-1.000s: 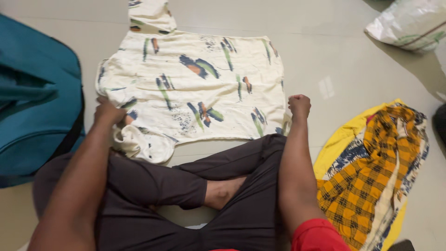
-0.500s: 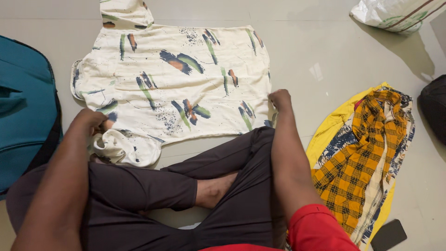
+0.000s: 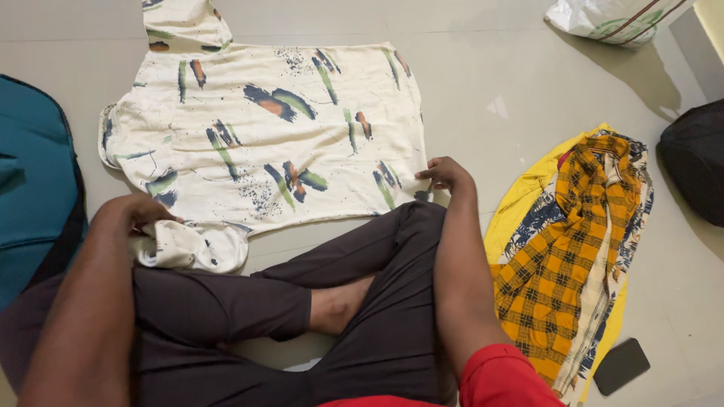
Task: The person buttons a long-sleeved shirt, spreads it flat on the floor, and folds the sleeves and sides inward to create a rectangular shape.
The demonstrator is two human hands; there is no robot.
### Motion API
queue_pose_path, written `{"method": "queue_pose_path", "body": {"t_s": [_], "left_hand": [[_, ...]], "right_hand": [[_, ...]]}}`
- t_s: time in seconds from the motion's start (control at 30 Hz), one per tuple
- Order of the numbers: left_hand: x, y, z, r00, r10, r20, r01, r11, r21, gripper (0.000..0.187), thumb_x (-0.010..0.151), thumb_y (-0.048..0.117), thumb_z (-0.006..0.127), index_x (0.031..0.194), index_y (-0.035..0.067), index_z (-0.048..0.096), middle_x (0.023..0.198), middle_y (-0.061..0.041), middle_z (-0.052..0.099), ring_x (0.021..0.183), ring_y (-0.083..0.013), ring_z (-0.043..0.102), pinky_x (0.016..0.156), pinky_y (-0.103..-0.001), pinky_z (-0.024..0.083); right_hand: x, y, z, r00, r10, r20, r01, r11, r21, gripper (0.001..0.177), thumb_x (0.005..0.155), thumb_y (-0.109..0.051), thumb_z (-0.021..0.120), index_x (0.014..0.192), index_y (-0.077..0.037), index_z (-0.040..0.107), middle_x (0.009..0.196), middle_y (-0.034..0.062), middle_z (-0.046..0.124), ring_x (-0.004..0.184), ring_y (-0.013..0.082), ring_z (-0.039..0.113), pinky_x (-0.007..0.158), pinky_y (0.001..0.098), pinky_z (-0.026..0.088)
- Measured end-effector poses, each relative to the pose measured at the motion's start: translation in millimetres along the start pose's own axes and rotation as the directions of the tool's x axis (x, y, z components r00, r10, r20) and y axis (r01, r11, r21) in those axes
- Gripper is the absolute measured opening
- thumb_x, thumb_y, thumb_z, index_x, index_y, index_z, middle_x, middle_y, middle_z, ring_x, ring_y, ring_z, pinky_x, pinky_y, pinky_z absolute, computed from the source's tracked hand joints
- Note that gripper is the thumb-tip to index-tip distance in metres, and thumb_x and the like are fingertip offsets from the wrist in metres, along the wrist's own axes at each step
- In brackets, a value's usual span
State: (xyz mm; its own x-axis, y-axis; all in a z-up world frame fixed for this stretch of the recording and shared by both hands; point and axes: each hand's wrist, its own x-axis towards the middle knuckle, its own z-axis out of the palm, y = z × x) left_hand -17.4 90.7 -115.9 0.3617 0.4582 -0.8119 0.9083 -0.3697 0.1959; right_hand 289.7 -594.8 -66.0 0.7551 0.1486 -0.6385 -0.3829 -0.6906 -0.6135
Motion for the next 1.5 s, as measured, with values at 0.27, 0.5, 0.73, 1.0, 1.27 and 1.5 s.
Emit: {"method": "queue_pose_path", "body": {"t_s": [0.27, 0.5, 0.73, 1.0, 1.27, 1.5], "left_hand": [[-19, 15, -1, 0.985, -0.12, -0.124, 0.165, 0.864, 0.476, 0.089, 0.071, 0.07, 0.083, 0.137, 0.011, 0.071, 0.134, -0.016, 0.07, 0.12, -0.036, 0.067, 0.097, -0.05, 0.053], [-84, 30, 1, 0.865, 0.2, -0.46, 0.031, 0.894, 0.446, 0.081, 0.079, 0.053, 0.082, 0.14, 0.005, 0.061, 0.131, -0.02, 0.067, 0.118, -0.0378, 0.065, 0.093, -0.051, 0.053], [-137, 117, 119, 0.424, 0.824, -0.376, -0.739, 0.555, 0.381, 0.05, 0.088, 0.023, 0.074, 0.132, 0.005, 0.06, 0.133, -0.021, 0.061, 0.119, -0.0371, 0.059, 0.098, -0.05, 0.048], [-192, 218, 244, 0.076, 0.976, -0.205, -0.899, 0.156, 0.409, 0.048, 0.098, 0.028, 0.063, 0.141, 0.009, 0.054, 0.126, -0.015, 0.061, 0.11, -0.0339, 0.06, 0.096, -0.045, 0.049], [-190, 271, 287, 0.033, 0.941, -0.338, -0.944, 0.141, 0.3, 0.052, 0.08, 0.022, 0.074, 0.128, 0.007, 0.06, 0.104, -0.016, 0.058, 0.096, -0.0353, 0.058, 0.081, -0.047, 0.047], [-193, 267, 281, 0.068, 0.915, -0.397, -0.954, 0.177, 0.243, 0.014, 0.087, 0.013, 0.071, 0.096, 0.011, 0.061, 0.092, -0.01, 0.055, 0.093, -0.0316, 0.059, 0.08, -0.046, 0.047]], "right_hand": [[-26, -19, 5, 0.975, 0.211, 0.064, -0.194, 0.959, -0.205, 0.041, 0.091, -0.033, 0.079, 0.082, 0.004, 0.062, 0.072, 0.0137, 0.066, 0.063, 0.0248, 0.069, 0.061, 0.037, 0.06], [1, -4, 5, 0.999, 0.045, 0.016, -0.047, 0.99, 0.131, 0.041, 0.095, -0.031, 0.08, 0.098, 0.007, 0.064, 0.083, 0.017, 0.064, 0.072, 0.0308, 0.059, 0.057, 0.0422, 0.052], [-34, -57, 83, 0.926, -0.225, 0.302, 0.37, 0.69, -0.621, 0.095, 0.084, -0.049, 0.078, 0.159, -0.012, 0.034, 0.147, 0.0232, 0.054, 0.133, 0.0373, 0.054, 0.11, 0.045, 0.044], [-20, -70, 139, 0.936, -0.254, 0.242, 0.345, 0.54, -0.768, 0.054, 0.092, -0.019, 0.059, 0.145, -0.007, 0.058, 0.145, 0.0249, 0.056, 0.12, 0.0426, 0.063, 0.1, 0.0468, 0.053], [4, -59, 101, 0.857, -0.322, 0.402, 0.414, 0.896, -0.164, 0.033, 0.085, -0.001, 0.066, 0.117, 0.0, 0.072, 0.1, 0.0115, 0.078, 0.09, 0.0209, 0.076, 0.077, 0.034, 0.061], [-3, -43, 16, 0.961, -0.048, -0.273, -0.075, 0.903, -0.423, 0.043, 0.096, -0.042, 0.067, 0.104, -0.001, 0.079, 0.087, 0.011, 0.076, 0.075, 0.0234, 0.07, 0.066, 0.0355, 0.05]]}}
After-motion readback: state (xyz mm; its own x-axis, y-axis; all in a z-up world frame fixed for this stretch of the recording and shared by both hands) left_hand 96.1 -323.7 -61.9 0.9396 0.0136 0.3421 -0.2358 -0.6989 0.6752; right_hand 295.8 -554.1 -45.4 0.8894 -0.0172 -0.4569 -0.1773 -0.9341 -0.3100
